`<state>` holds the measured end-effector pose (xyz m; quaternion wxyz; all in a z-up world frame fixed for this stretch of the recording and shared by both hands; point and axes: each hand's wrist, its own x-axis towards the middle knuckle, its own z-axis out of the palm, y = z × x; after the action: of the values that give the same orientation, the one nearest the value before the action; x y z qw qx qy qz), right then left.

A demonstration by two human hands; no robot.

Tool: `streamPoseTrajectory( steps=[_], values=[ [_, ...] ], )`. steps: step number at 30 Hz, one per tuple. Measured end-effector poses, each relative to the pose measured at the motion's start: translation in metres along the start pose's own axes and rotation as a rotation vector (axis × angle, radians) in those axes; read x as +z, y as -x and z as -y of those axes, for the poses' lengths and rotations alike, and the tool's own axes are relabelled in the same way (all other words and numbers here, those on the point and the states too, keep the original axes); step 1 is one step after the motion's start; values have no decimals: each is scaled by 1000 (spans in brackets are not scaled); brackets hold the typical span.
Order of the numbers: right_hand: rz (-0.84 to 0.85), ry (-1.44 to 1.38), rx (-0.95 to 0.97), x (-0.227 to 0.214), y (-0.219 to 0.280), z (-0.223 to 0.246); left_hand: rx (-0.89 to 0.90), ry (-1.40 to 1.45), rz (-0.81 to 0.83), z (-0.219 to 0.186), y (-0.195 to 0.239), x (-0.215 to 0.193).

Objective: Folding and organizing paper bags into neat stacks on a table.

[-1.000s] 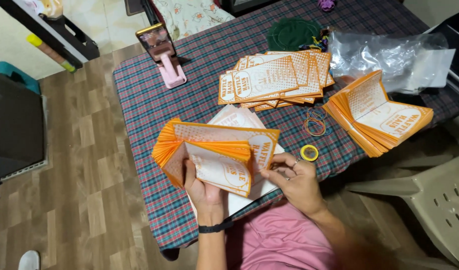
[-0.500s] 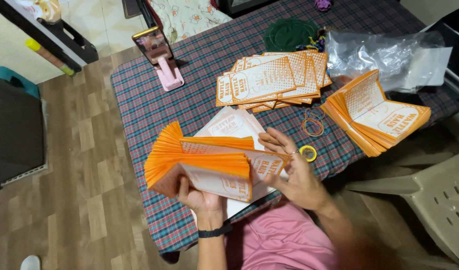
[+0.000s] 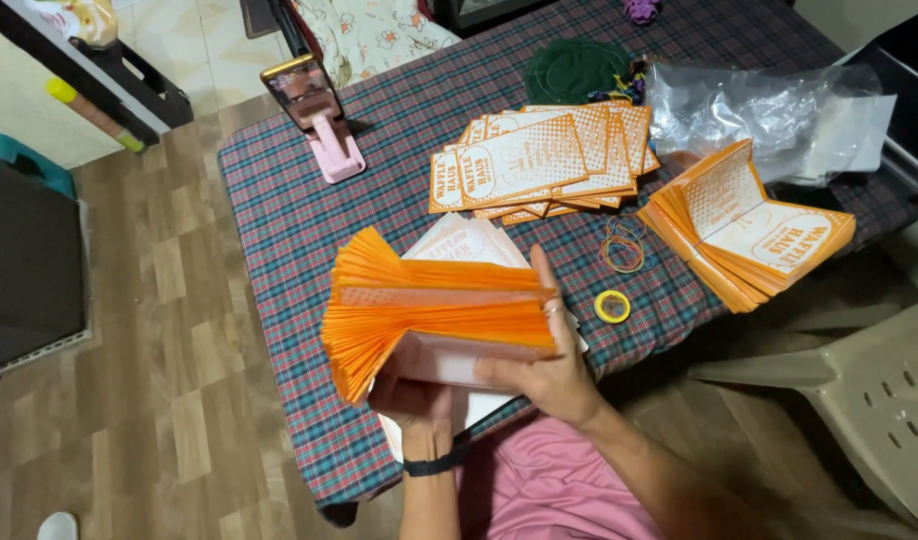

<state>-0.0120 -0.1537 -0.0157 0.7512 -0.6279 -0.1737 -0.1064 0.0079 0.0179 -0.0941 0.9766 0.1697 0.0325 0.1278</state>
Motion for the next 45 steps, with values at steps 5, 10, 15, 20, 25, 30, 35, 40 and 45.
streamPoseTrajectory(
  steps=[5,10,15,20,25,30,35,40,45],
  values=[
    [-29,-184,72,-20,-12,-27,94,-329,173,-17,5,20],
    [228,26,-71,-32,-29,0,186,-662,326,-31,11,37],
    [259,-215,286,-62,5,-86,260,-1002,489,-42,17,56],
    [207,-110,318,-60,-4,-60,221,-1032,447,-31,25,60],
    [265,-31,258,-51,-11,-40,250,-1068,553,-39,18,66],
    [341,43,198,-44,-20,-28,246,-1013,661,-32,23,66],
    [393,119,140,-41,-26,-12,263,-936,587,-29,22,75],
    [440,193,76,-43,-37,14,469,-1182,605,-42,17,86],
    [641,259,-141,-41,-54,94,242,-1018,522,-32,20,82]
  ],
)
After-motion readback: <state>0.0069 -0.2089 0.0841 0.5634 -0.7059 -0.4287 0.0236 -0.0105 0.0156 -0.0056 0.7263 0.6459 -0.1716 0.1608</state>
